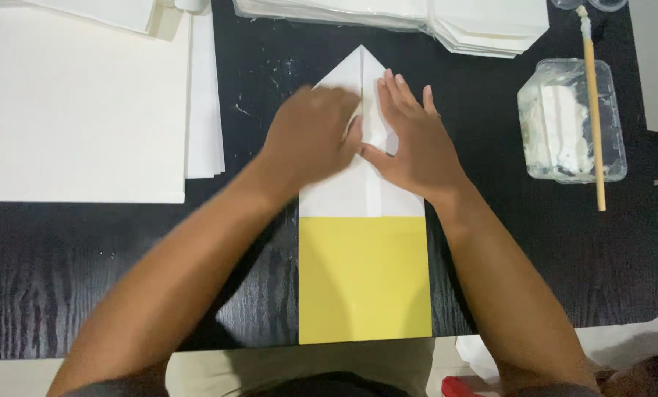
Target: Folding paper and applying glue with a brush to assemble a paper bag
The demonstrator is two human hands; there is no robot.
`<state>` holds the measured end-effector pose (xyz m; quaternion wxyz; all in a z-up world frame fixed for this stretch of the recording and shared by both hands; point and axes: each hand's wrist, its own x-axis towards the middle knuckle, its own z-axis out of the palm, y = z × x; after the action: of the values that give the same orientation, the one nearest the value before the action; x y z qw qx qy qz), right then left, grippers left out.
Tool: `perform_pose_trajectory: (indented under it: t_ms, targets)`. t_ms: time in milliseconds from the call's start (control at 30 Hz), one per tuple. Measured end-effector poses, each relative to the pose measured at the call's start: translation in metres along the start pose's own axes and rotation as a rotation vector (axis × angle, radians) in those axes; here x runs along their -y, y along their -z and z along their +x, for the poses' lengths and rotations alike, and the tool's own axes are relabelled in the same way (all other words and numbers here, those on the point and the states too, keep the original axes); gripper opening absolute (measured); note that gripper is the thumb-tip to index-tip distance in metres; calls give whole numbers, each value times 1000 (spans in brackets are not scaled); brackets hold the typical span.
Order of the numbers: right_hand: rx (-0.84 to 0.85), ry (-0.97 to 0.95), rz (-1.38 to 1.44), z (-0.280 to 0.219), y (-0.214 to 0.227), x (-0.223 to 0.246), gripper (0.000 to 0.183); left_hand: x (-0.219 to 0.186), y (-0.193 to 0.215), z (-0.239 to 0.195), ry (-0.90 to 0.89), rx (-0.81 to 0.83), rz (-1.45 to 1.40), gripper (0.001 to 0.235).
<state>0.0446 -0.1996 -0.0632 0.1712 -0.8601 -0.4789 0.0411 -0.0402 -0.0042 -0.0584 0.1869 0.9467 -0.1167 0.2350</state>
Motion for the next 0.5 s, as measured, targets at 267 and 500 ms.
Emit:
perform_pose_trajectory:
  t_ms: [267,500]
  targets:
    - [-81,14,13,-1,2,2,106,60,-23,41,-283,372,80,109]
    - [-94,54,117,0,10,-10,110,66,-27,38,-316,364,40,127]
